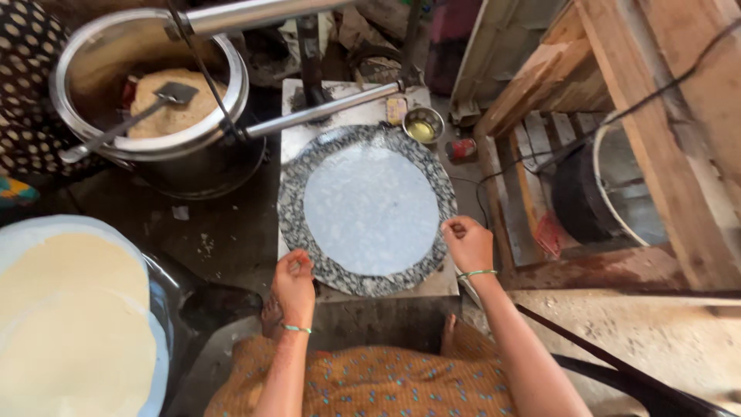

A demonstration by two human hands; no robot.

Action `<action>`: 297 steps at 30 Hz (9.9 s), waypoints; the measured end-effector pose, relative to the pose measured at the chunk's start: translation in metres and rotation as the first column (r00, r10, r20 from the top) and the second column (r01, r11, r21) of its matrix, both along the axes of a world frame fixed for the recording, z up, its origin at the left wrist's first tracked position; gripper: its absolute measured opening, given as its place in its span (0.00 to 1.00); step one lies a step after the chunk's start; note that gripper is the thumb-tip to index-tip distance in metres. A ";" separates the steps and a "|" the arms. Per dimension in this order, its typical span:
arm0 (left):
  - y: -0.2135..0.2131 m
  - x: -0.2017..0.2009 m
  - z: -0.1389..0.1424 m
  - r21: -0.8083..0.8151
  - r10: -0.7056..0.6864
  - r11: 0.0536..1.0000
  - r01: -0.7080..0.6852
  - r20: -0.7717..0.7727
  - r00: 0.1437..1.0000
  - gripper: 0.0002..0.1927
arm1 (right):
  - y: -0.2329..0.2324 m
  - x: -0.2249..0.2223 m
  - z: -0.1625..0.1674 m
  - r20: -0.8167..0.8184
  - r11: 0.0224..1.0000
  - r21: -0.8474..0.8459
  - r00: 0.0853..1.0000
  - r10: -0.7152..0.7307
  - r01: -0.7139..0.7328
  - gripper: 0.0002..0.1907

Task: The person places dough balls on the round plate of a manual lever press, pulls the lever down to flatten each ball into a thin disc, peels the disc off the plate by hand, and stacks the finished papads on a nearby chair. Another person occasionally tends the pot of dough.

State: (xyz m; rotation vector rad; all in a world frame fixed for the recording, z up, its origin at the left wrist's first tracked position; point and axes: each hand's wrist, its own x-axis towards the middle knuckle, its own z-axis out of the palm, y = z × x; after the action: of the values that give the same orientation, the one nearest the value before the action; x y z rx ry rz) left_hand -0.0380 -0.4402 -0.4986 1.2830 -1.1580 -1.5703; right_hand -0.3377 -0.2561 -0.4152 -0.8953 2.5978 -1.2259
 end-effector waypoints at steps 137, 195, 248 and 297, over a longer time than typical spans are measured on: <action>0.365 0.025 0.354 -0.561 -0.532 0.010 0.828 0.698 0.479 0.07 | 0.994 0.107 0.297 -0.549 0.260 0.348 0.421 -0.722 0.901 0.08; 0.381 -0.027 0.415 -0.446 -0.850 0.461 0.767 0.025 0.526 0.13 | 0.572 0.067 0.198 0.211 0.997 -0.061 0.977 -0.031 0.045 0.12; -0.042 0.042 0.102 0.363 0.491 0.866 -0.344 -0.488 0.722 0.21 | -0.134 0.098 -0.033 -0.279 0.677 0.694 0.776 0.566 -0.245 0.53; -0.046 0.044 0.101 0.425 0.553 0.828 -0.366 -0.512 0.657 0.21 | -0.193 0.089 -0.018 -0.665 0.658 0.733 0.383 0.641 0.173 0.42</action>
State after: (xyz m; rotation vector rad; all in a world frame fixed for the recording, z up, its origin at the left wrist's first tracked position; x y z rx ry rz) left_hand 0.0064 -0.4862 -0.3973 0.9922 -0.1494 -1.5983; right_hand -0.2482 -0.4487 -0.4333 -2.0286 2.8934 0.7328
